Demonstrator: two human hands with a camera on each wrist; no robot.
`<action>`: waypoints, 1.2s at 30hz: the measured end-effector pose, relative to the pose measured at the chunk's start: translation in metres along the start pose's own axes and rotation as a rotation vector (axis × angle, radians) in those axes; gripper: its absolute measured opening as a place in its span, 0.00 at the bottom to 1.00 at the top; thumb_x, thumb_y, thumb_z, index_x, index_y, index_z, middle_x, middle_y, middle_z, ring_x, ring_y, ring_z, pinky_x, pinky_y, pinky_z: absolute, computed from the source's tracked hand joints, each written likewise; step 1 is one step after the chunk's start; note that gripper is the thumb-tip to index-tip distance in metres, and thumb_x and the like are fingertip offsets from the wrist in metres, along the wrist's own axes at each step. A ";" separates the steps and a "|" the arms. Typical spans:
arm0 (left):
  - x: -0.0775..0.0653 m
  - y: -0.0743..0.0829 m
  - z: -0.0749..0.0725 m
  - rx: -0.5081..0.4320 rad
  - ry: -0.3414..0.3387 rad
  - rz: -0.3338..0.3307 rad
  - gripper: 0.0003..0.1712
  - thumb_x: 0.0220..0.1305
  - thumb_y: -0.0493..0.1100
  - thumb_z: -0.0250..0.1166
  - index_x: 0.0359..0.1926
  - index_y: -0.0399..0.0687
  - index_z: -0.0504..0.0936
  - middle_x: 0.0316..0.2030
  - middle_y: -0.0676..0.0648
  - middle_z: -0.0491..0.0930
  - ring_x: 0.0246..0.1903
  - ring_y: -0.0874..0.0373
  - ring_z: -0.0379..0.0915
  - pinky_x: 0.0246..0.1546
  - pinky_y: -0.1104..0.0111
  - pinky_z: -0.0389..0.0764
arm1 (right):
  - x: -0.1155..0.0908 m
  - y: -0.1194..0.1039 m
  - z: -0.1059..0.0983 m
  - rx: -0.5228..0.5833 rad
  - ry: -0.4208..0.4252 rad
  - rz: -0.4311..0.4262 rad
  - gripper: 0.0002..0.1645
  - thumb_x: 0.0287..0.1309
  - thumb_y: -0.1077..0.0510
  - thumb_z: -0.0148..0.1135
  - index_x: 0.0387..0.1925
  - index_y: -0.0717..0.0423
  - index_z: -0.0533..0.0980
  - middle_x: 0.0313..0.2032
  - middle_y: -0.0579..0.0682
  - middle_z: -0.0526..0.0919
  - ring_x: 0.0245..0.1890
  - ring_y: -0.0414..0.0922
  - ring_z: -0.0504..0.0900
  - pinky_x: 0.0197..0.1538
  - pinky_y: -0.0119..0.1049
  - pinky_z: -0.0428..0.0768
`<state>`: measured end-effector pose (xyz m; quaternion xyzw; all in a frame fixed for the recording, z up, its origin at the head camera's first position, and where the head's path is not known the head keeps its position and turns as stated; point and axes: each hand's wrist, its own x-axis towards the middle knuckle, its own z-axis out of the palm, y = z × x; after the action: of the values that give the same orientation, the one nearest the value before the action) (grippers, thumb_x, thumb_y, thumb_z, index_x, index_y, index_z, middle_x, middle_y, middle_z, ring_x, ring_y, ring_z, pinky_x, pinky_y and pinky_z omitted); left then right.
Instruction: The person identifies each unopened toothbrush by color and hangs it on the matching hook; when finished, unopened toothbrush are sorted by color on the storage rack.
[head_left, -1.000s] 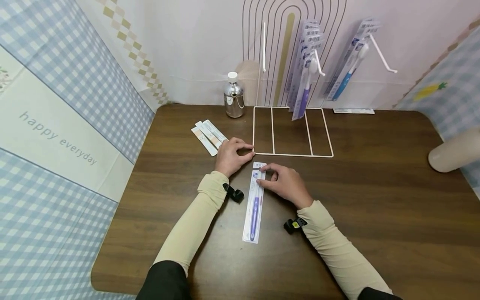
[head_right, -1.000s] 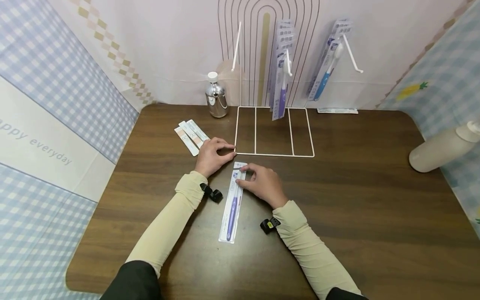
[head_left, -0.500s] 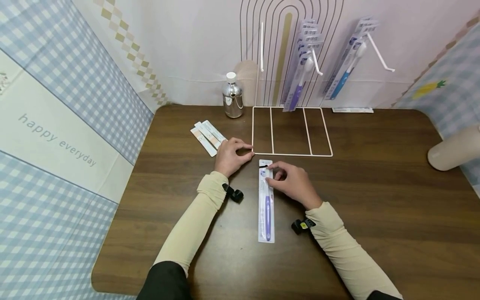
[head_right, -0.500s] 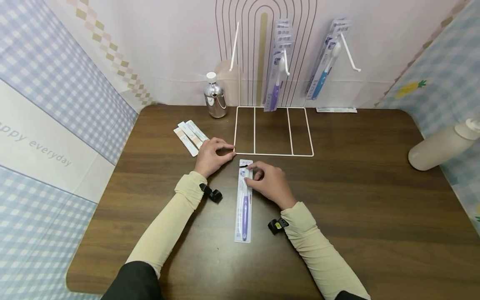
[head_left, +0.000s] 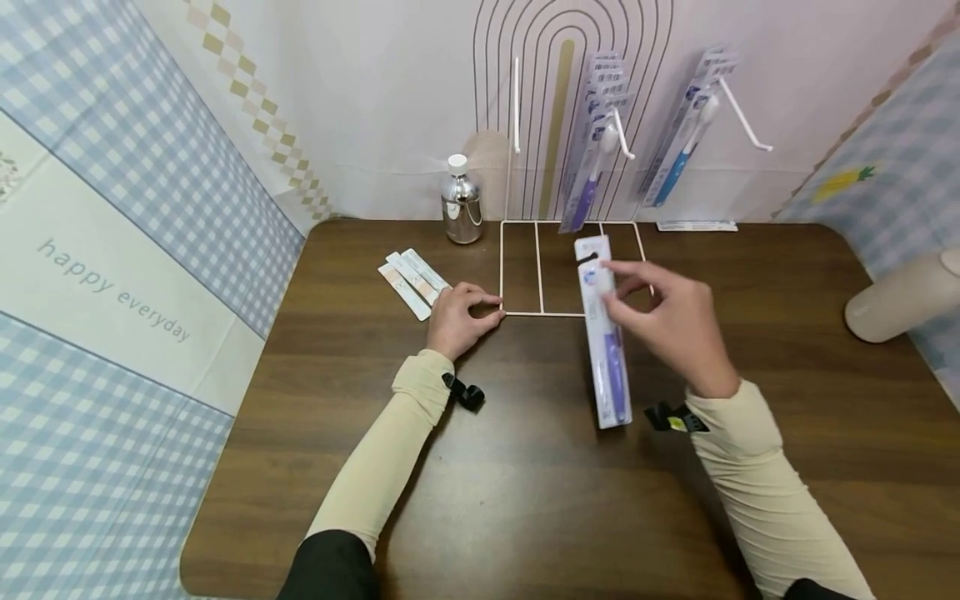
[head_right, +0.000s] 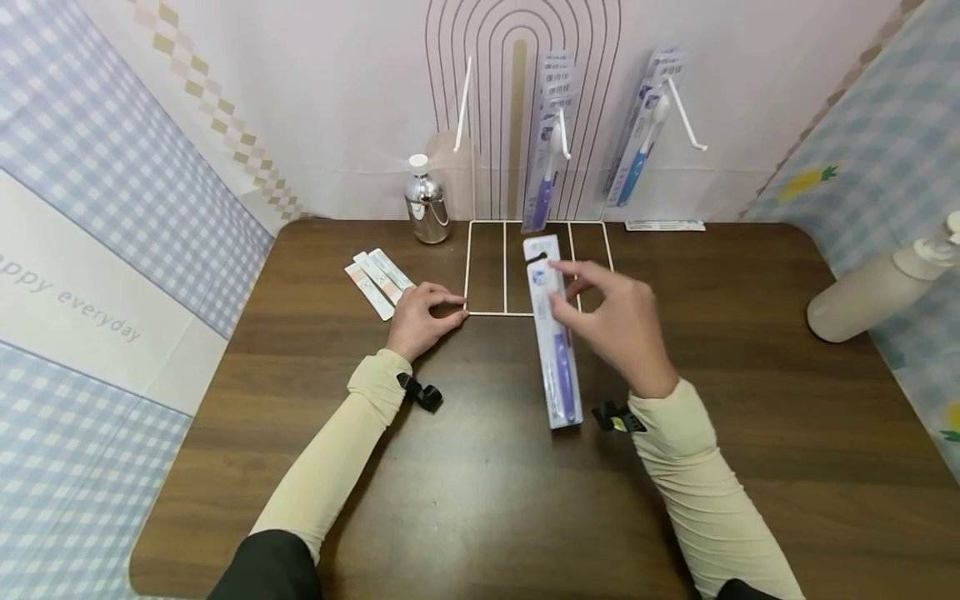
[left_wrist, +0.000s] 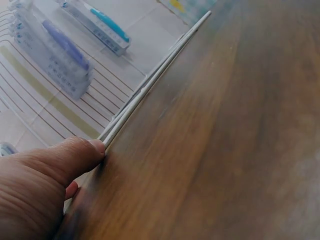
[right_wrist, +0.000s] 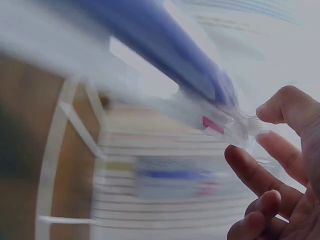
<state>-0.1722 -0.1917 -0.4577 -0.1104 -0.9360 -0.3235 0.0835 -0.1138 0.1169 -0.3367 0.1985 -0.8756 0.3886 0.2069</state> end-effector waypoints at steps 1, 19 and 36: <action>0.000 0.000 0.000 0.002 0.000 0.000 0.16 0.64 0.55 0.76 0.50 0.60 0.94 0.51 0.49 0.84 0.51 0.49 0.75 0.56 0.57 0.73 | 0.003 -0.004 -0.009 0.000 0.036 -0.007 0.24 0.58 0.63 0.77 0.56 0.44 0.88 0.30 0.45 0.88 0.15 0.37 0.66 0.20 0.26 0.62; 0.000 0.000 0.000 0.002 0.002 -0.007 0.16 0.64 0.55 0.76 0.50 0.60 0.94 0.51 0.50 0.84 0.50 0.49 0.75 0.55 0.57 0.73 | 0.050 -0.039 -0.053 0.018 0.290 0.006 0.23 0.60 0.61 0.75 0.56 0.39 0.87 0.34 0.44 0.87 0.16 0.35 0.62 0.23 0.26 0.60; 0.000 0.001 -0.002 0.009 -0.012 -0.011 0.16 0.65 0.55 0.76 0.51 0.60 0.93 0.52 0.50 0.84 0.52 0.49 0.75 0.56 0.58 0.73 | 0.089 -0.011 -0.004 -0.035 0.413 -0.016 0.21 0.59 0.60 0.75 0.54 0.47 0.89 0.38 0.57 0.91 0.28 0.25 0.68 0.31 0.26 0.56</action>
<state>-0.1717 -0.1923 -0.4561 -0.1069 -0.9386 -0.3189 0.0765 -0.1820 0.0966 -0.2818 0.1178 -0.8196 0.4041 0.3887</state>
